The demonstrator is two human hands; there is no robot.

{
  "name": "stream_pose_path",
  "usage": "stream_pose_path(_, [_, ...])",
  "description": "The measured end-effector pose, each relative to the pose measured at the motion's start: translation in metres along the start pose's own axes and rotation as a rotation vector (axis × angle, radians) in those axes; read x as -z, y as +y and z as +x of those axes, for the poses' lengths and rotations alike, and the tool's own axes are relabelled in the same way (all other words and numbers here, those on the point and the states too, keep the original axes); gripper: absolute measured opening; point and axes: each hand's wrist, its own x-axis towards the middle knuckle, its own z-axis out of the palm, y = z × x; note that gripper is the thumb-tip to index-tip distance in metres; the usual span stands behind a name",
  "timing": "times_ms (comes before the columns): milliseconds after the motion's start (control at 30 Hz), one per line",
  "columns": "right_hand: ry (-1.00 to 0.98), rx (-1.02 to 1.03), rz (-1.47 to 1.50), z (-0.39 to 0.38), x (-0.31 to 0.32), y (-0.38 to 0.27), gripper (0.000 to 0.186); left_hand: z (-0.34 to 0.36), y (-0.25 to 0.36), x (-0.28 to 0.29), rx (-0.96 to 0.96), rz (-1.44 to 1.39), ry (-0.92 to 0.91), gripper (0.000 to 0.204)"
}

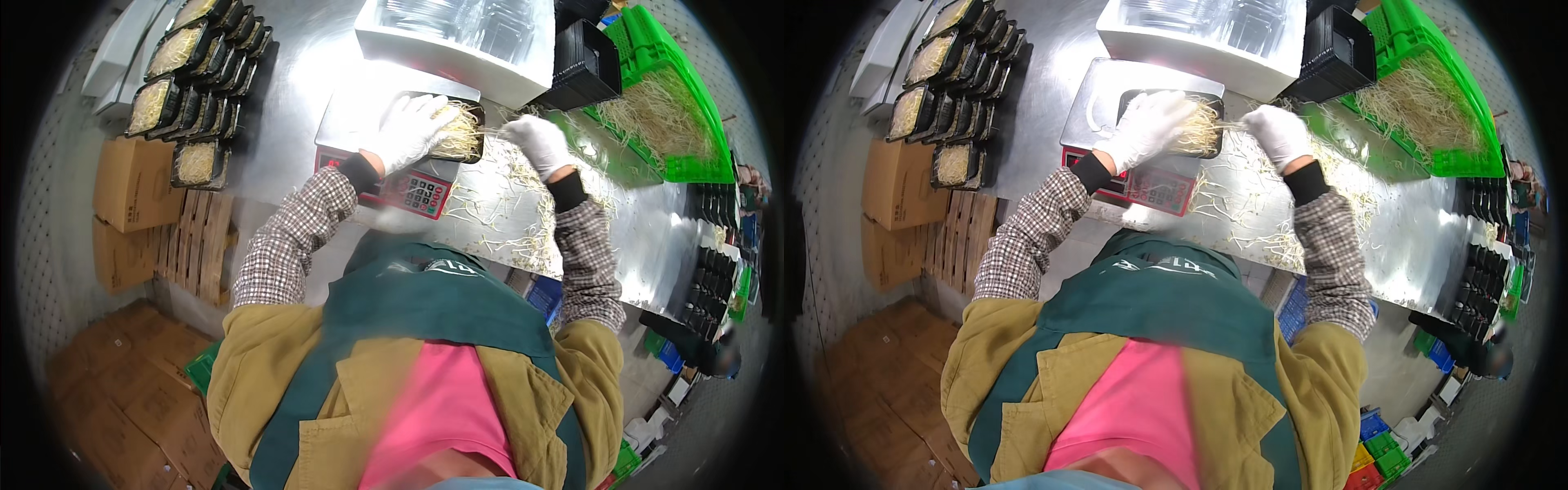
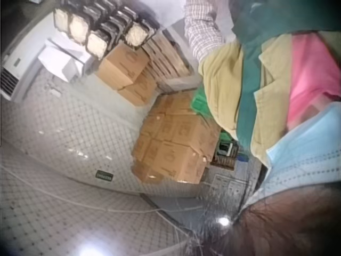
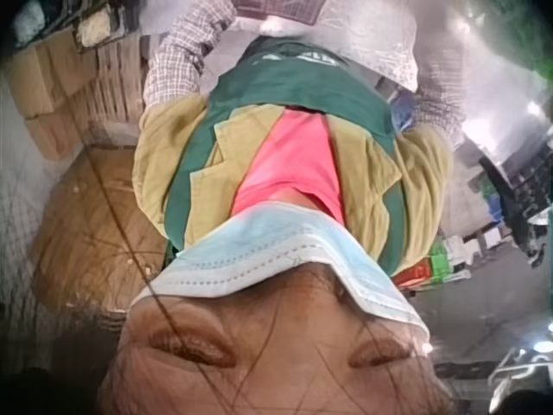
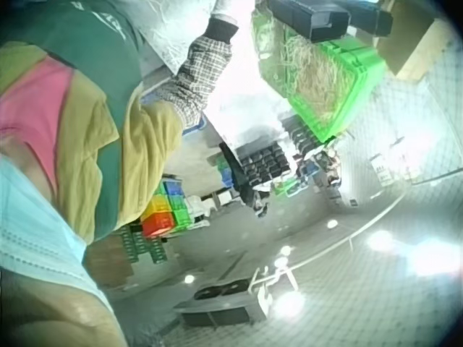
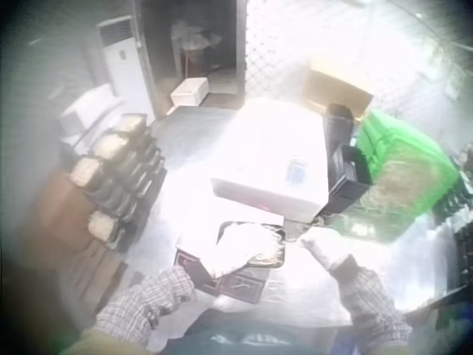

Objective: The person portions bean sprouts from a large green crate into small black trays using a digital scale. They repeatedly scoop sprouts, place them in trays, weigh them, and adjust the contents to reach a target weight before moving the filled trays aside.

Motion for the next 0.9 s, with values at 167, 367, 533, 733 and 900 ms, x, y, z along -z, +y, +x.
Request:
stream_pose_path(167, [0.071,-0.026,0.139,-0.013,0.088,0.000,0.013,-0.005,-0.004,0.009,-0.049,0.097,0.051,0.043])
stream_pose_path(367, [0.229,0.107,0.552,0.010,0.077,-0.050,0.024,-0.008,-0.013,0.044,0.242,-0.514,0.411,0.034])
stream_pose_path(533, [0.243,0.312,0.596,0.029,-0.005,-0.057,0.047,-0.017,-0.006,0.048,0.415,-0.436,0.112,0.056])
stream_pose_path(733, [0.067,-0.028,0.735,-0.006,-0.044,-0.030,0.049,-0.009,0.006,0.031,-0.038,-0.038,0.053,0.090])
stream_pose_path(900, [0.039,-0.233,0.573,-0.028,-0.046,-0.018,0.028,0.011,-0.005,0.004,-0.098,-0.086,0.082,0.055])
